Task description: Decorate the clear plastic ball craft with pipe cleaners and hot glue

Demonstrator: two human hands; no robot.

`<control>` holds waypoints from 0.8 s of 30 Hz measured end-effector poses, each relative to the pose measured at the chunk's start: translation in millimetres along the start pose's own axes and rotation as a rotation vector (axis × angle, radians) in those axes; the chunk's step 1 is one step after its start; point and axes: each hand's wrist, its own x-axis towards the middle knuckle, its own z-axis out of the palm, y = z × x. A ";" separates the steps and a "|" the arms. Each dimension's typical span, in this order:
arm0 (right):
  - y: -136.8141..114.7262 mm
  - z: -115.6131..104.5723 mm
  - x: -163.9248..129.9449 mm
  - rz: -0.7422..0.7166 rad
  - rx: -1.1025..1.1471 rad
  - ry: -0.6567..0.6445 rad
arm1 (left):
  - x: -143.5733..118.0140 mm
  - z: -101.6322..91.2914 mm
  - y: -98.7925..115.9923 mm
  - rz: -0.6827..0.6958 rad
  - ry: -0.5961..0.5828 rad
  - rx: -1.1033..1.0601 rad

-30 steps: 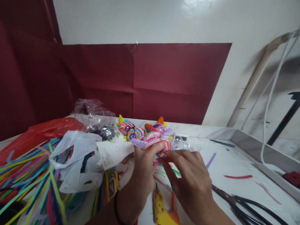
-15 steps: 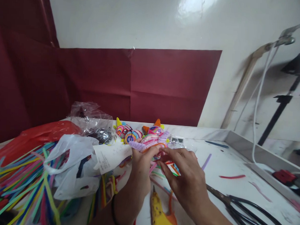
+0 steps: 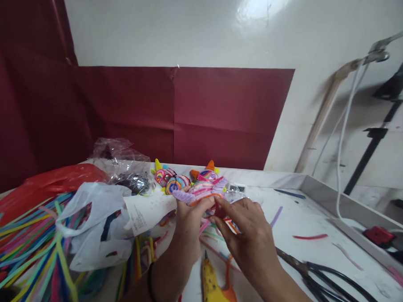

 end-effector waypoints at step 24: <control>1.0 -16.4 9.7 0.012 -0.112 -0.127 | 15.6 -32.3 -15.0 0.133 -0.238 0.191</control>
